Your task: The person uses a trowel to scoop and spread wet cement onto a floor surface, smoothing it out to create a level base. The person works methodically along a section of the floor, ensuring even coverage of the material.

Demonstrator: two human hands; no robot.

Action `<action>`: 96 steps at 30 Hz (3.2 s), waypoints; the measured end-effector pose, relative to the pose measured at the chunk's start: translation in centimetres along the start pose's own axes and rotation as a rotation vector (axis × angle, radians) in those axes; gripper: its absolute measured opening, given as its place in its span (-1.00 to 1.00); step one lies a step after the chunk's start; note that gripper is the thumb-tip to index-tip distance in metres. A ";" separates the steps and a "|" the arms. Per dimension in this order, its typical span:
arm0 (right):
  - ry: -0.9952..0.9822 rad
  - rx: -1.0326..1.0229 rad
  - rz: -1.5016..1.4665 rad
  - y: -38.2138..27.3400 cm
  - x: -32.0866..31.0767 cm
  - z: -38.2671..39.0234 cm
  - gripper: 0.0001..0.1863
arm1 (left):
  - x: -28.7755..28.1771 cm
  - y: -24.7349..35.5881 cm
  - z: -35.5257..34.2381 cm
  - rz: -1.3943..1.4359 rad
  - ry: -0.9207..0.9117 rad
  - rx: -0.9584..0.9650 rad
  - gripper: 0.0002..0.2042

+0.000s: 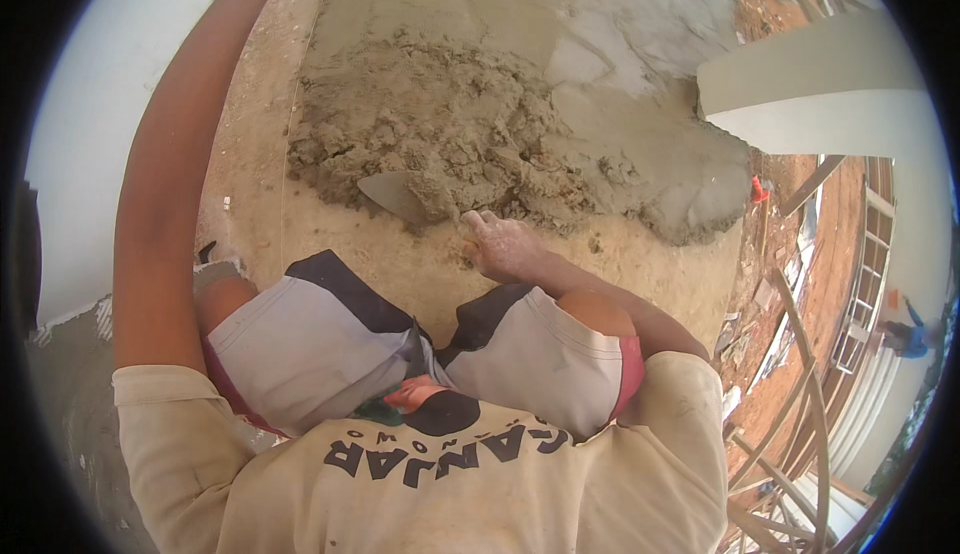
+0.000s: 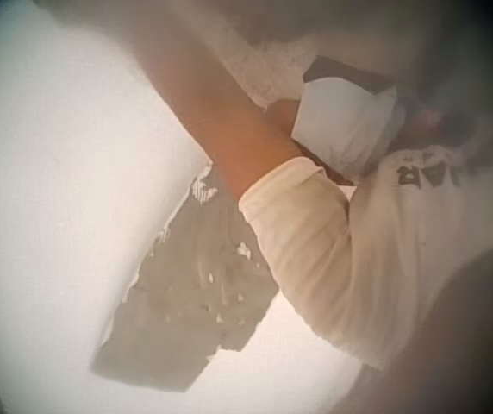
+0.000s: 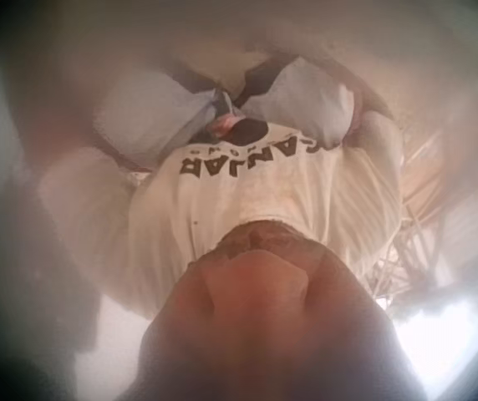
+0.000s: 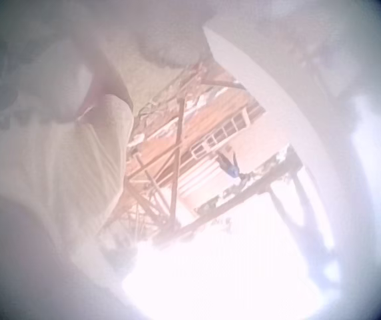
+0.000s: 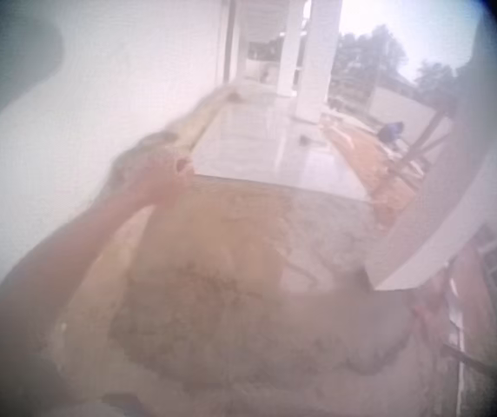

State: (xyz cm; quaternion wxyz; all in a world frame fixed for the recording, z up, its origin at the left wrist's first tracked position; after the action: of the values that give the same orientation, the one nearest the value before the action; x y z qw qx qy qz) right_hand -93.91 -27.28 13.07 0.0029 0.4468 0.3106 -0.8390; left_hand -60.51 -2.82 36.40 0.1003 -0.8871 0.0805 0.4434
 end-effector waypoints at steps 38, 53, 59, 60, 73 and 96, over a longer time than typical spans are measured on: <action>0.141 0.596 -0.030 8.0 1.3 3.4 -0.44 | 14.9 -23.8 14.1 0.326 -0.387 -0.636 -0.57; 0.225 0.780 -0.792 10.5 -3.3 -0.8 -0.49 | 11.8 -25.2 13.5 0.443 -0.444 -0.600 -0.49; -0.086 0.771 -1.323 1.2 0.4 -4.4 -0.59 | 8.9 -27.3 15.1 0.410 -0.415 -0.619 -0.48; -0.155 0.763 -1.324 -0.4 1.0 -5.7 -0.59 | 8.5 -27.7 15.5 0.408 -0.410 -0.625 -0.48; -0.316 0.732 -1.201 -7.7 7.5 -11.9 -0.57 | 7.6 -28.5 17.2 0.443 -0.382 -0.643 -0.45; -0.255 0.155 0.376 -11.3 1.4 -20.2 -0.50 | 7.7 -29.1 16.9 0.412 -0.389 -0.618 -0.39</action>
State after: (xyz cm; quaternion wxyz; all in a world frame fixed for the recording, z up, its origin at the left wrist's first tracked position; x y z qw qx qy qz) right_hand -82.86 -7.20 9.63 0.1638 0.3862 0.1537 -0.8946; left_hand -62.25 29.11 23.44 -0.2479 -0.7406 0.0990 0.6166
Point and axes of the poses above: each hand's wrist, its own z-axis away from the middle knuckle, its own x-axis out of the palm, y = z × x, the point moved 5 cm from there along -z, towards the middle knuckle, and after that the axes turned 1 degree about y, right-handed, at the moved point
